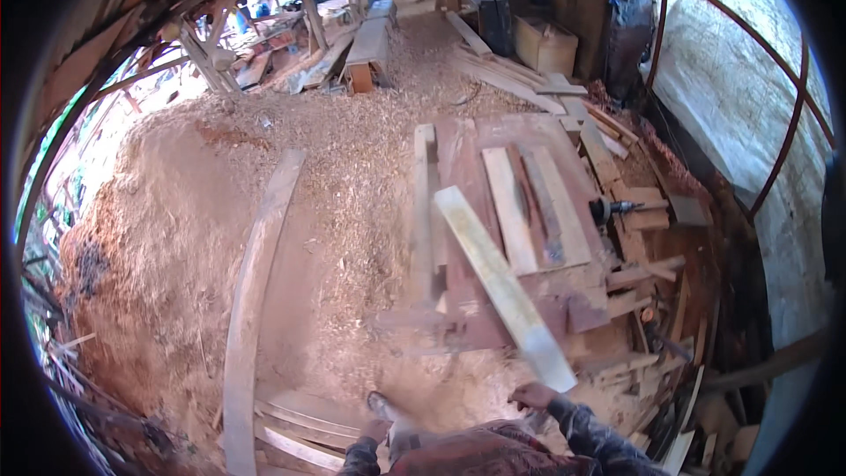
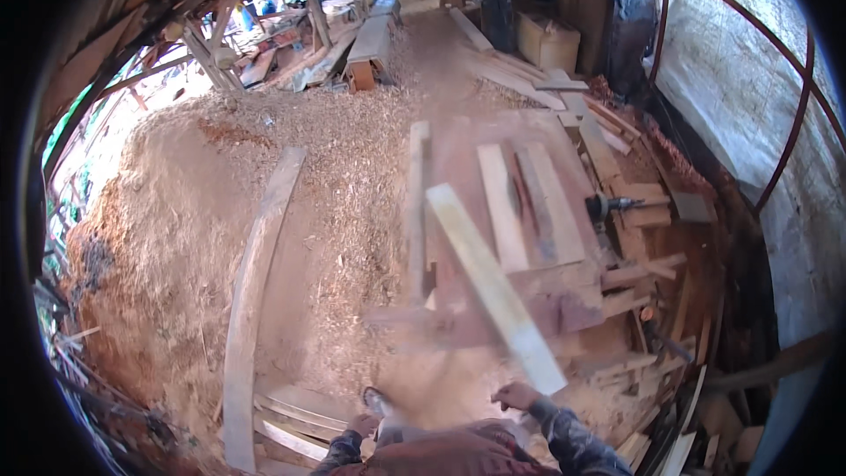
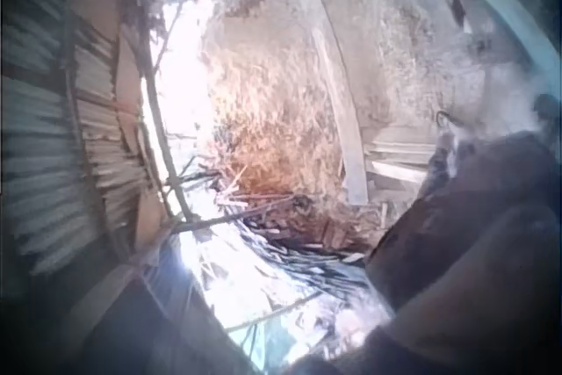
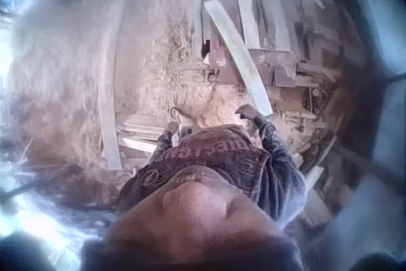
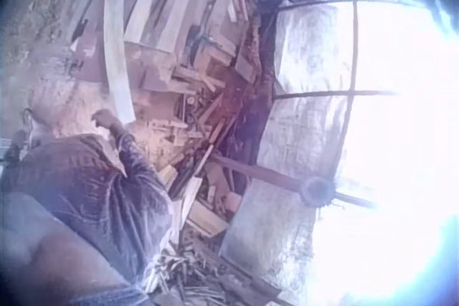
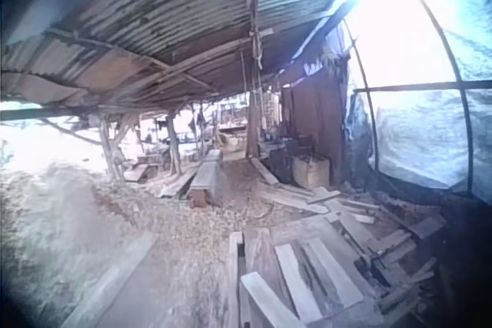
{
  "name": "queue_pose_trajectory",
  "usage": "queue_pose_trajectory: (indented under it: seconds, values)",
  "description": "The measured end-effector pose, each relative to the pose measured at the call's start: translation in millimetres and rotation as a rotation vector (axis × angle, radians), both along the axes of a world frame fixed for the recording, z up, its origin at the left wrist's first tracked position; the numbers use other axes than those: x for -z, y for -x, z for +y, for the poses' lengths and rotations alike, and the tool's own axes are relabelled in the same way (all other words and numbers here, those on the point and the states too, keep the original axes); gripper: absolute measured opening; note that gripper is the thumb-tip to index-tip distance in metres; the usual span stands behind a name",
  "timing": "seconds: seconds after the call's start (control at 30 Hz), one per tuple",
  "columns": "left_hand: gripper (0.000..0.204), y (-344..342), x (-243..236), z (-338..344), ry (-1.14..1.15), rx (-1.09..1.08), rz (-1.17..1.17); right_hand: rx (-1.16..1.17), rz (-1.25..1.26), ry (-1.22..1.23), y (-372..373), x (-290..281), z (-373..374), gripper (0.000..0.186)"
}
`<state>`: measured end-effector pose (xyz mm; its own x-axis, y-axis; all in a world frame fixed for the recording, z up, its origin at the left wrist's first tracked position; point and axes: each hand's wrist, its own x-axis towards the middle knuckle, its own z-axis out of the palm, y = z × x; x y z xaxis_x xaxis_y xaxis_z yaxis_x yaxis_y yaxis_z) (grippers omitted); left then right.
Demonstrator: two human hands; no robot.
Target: The person uses a metal pry bar to lever an electric motor and adjust the tension of a drive belt on a woodworking machine. They then walk through the workshop to a stack of wood, pick up a piece of lumber, and carry it back to the machine.
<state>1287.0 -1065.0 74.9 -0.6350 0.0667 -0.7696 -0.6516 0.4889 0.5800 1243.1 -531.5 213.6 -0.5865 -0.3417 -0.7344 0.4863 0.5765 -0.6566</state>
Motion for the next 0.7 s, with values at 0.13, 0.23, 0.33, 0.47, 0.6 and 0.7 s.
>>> queue_pose_trajectory:
  seconds: [0.13, 0.23, 0.33, 0.47, 0.6, 0.7]
  values:
    - [0.032, -3, -16, -171, 0.148, 0.226, -0.244, -0.173, 0.281, -0.133, 71, 0, -132, 0.041]
    - [0.029, 5, -51, -255, 0.299, -0.541, -0.394, -0.270, 0.363, -0.217, 120, -23, -197, 0.040]
    - [0.026, 47, -69, -352, 0.525, -0.574, -0.338, -0.315, 0.323, -0.233, 170, -37, -251, 0.039]
    - [0.023, 133, -44, -424, 0.676, -0.450, -0.273, -0.127, 0.333, -0.151, 214, -23, -289, 0.036]
    - [0.027, 273, -19, -380, 0.055, -0.288, 0.072, -0.074, 0.153, -0.081, 285, 13, -319, 0.035]
    - [0.032, 391, -62, -261, 0.127, 0.110, 0.282, -0.141, -0.030, -0.153, 325, 30, -322, 0.036]
